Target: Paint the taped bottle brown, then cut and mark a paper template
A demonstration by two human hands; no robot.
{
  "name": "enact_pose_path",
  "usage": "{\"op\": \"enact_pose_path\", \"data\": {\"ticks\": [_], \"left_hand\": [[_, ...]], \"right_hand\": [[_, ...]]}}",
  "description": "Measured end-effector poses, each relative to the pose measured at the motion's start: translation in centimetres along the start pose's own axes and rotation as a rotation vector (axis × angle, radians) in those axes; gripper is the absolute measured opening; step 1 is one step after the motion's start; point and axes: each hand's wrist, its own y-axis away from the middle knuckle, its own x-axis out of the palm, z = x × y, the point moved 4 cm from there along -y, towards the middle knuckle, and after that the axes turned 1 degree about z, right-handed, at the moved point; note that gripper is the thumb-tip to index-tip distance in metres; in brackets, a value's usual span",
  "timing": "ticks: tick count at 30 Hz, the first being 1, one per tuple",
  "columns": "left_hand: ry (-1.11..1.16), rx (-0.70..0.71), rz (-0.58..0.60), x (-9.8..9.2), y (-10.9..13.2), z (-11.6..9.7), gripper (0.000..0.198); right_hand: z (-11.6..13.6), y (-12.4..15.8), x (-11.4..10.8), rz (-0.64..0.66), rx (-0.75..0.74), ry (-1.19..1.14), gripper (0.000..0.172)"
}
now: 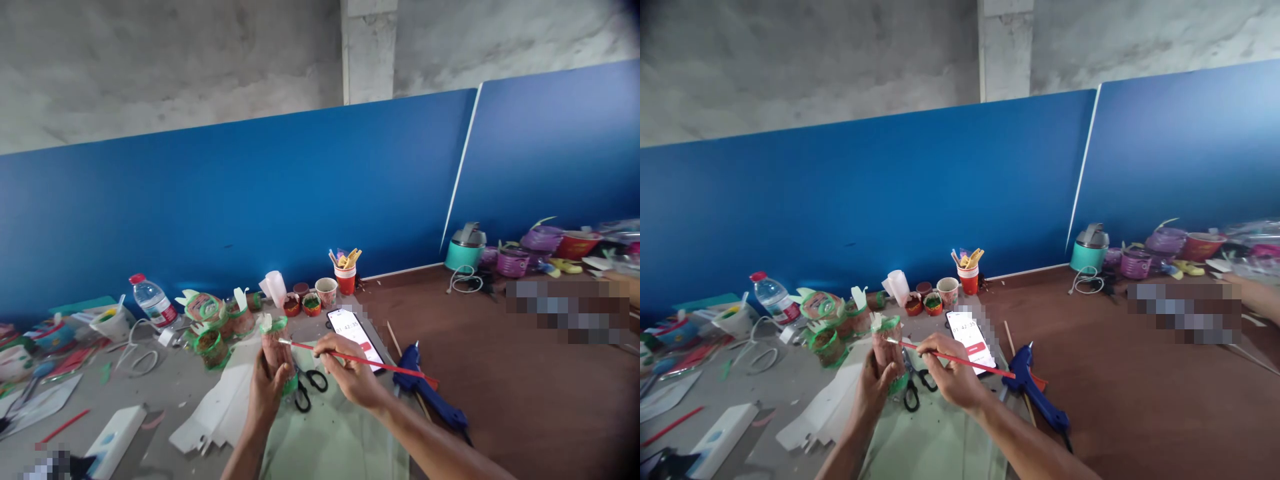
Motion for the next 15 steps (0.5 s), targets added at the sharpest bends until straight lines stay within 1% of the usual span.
{"op": "enact_pose_path", "data": {"ticks": [6,9,13,15], "left_hand": [[-0.093,0.066,0.039,0.05,-0.05,0.00,0.064],[-0.128,0.053,0.038,0.03,-0.08,0.23,0.065],[-0.089,0.072,0.053,0.16,-0.01,0.10,0.066],[-0.062,0.062,0.060,0.23,0.06,-0.02,0.064]], "right_hand": [[0.25,-0.07,-0.09,-0.021,-0.038,0.002,0.017],[0.37,-0.10,-0.07,-0.003,-0.049,0.018,0.017],[0.40,-0.14,-0.30,-0.034,-0.056,0.010,0.016],[0.29,-0.15,-0.27,-0.027,-0.055,0.010,0.017]]}}
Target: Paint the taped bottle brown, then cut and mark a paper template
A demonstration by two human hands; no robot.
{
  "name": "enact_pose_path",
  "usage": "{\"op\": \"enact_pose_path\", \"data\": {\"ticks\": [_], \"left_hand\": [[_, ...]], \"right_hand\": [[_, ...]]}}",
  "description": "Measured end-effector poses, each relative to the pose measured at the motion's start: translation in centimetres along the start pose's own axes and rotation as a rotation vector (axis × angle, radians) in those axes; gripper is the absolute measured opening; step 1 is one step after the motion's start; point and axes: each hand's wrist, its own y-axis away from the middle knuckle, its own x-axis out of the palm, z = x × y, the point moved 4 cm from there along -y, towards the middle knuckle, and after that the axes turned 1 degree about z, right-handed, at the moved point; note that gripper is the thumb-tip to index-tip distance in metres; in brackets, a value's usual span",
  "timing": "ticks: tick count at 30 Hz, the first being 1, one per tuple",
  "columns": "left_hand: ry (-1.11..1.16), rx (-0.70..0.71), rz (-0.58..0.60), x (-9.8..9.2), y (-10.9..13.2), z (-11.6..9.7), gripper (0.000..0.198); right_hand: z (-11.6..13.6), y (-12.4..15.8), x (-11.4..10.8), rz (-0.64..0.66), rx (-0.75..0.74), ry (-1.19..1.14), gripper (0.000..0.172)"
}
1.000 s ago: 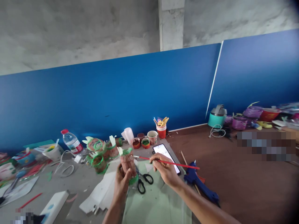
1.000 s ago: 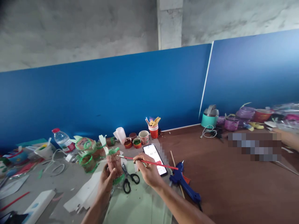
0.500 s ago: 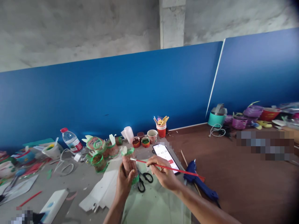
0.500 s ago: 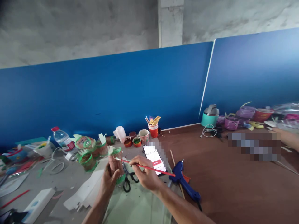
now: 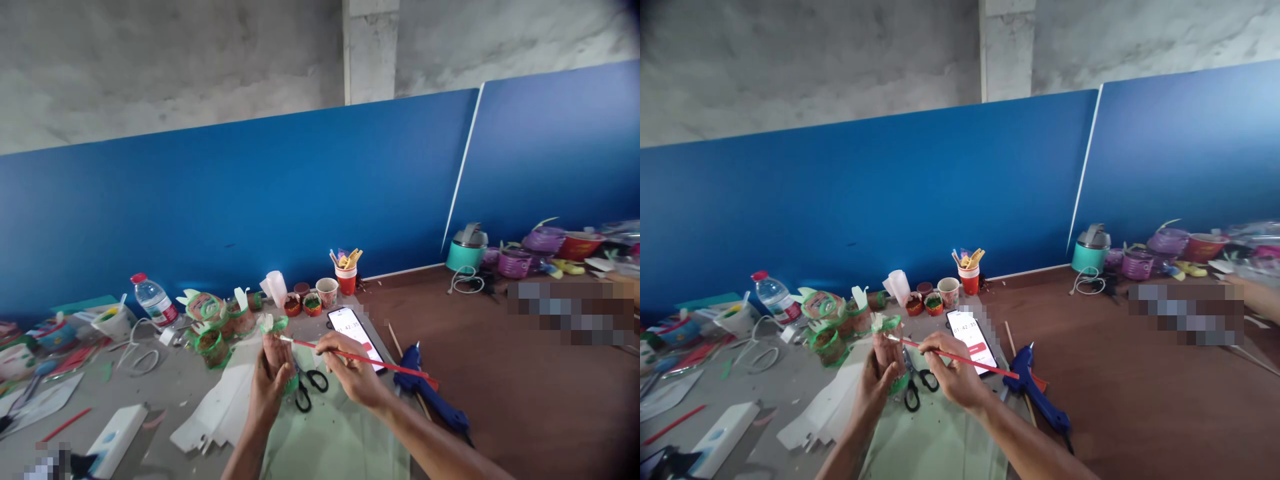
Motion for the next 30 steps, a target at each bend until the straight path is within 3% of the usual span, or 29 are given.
{"op": "enact_pose_path", "data": {"ticks": [8,23,30], "left_hand": [[0.228,-0.093,0.024,0.19,0.09,0.41,0.065],[0.137,-0.058,-0.029,-0.16,-0.22,0.46,0.066],[0.254,-0.117,-0.070,-0.03,-0.52,0.48,0.071]], "right_hand": [[-0.23,0.23,-0.01,0.003,-0.005,-0.011,0.017],[-0.25,-0.08,-0.13,-0.003,0.049,-0.036,0.016],[-0.39,-0.09,-0.20,-0.009,0.065,-0.015,0.016]]}}
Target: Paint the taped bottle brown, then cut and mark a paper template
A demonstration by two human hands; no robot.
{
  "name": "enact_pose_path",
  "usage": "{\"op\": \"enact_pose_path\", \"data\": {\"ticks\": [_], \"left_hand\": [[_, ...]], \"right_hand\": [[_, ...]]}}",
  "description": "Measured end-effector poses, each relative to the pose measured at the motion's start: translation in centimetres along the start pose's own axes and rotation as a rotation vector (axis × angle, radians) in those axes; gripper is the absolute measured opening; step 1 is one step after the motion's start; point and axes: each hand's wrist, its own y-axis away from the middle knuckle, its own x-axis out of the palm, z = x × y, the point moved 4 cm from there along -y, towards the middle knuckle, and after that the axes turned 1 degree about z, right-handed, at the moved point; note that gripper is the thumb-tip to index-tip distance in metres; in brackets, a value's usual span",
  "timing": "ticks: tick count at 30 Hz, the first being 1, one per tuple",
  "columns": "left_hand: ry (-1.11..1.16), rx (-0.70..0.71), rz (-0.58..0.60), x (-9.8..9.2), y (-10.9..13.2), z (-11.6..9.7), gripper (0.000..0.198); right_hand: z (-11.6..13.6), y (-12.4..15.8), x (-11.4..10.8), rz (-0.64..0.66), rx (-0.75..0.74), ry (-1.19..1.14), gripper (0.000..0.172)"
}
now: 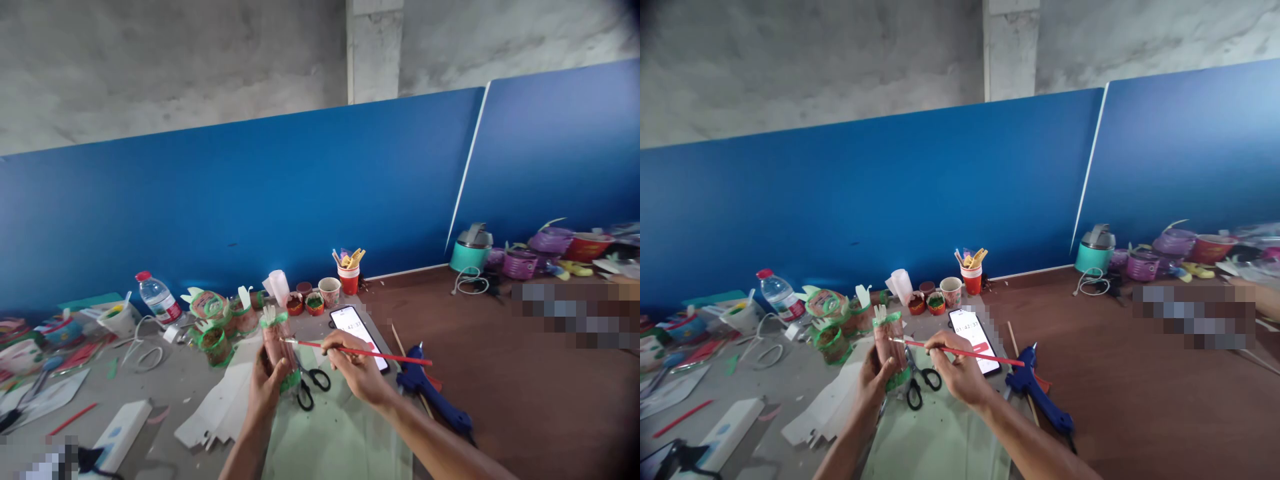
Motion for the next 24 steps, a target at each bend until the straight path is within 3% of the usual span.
{"op": "enact_pose_path", "data": {"ticks": [13,24], "left_hand": [[0.091,-0.053,-0.031,0.27,-0.10,-0.84,0.068],[0.093,-0.064,-0.033,-0.17,-0.28,-0.04,0.069]], "right_hand": [[-0.37,0.04,0.18,0.052,0.032,0.030,0.016],[-0.48,-0.12,0.00,0.002,0.057,0.017,0.015]]}}
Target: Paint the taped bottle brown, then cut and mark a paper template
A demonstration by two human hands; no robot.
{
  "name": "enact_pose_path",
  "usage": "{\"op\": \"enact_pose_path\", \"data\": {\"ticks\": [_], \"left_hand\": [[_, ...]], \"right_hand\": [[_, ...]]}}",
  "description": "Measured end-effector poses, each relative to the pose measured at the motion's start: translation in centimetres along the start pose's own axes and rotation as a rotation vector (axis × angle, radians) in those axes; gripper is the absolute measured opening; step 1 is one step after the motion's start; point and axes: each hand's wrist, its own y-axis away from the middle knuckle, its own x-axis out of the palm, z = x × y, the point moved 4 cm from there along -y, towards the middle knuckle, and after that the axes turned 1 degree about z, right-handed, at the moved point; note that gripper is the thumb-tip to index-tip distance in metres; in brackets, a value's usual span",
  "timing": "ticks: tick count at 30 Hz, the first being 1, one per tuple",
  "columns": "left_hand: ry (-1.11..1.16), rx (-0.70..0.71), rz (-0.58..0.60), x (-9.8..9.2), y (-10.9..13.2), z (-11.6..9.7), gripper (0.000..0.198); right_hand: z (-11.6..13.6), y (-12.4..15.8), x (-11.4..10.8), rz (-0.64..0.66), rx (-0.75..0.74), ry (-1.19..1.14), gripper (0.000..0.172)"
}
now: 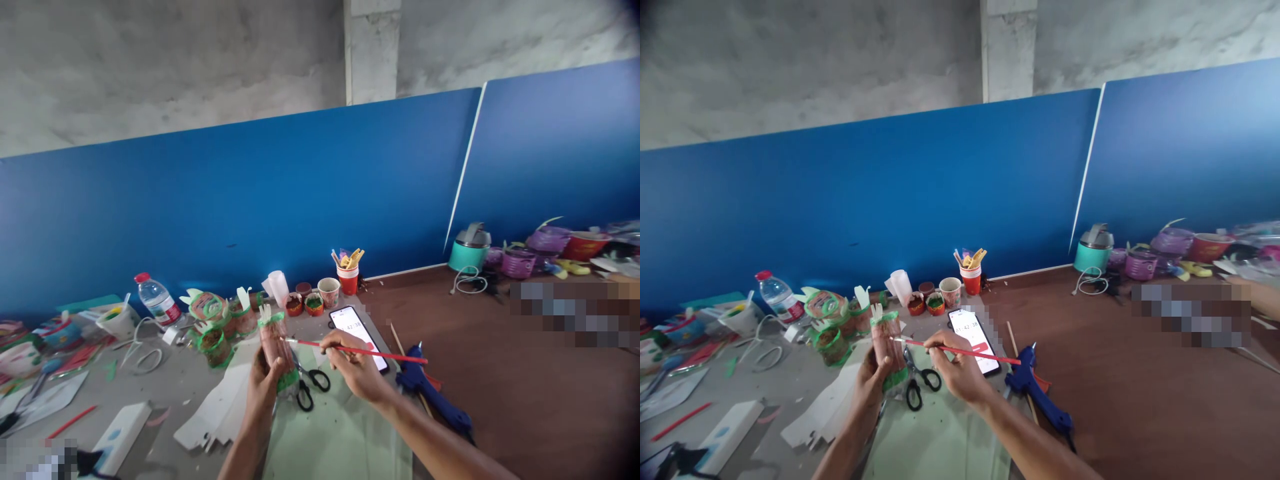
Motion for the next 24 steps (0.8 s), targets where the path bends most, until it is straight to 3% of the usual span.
{"op": "enact_pose_path", "data": {"ticks": [24], "left_hand": [[0.092,-0.089,0.026,0.04,0.56,-0.01,0.059]], "right_hand": [[0.08,0.01,-0.11,0.030,0.033,0.019,0.015]]}}
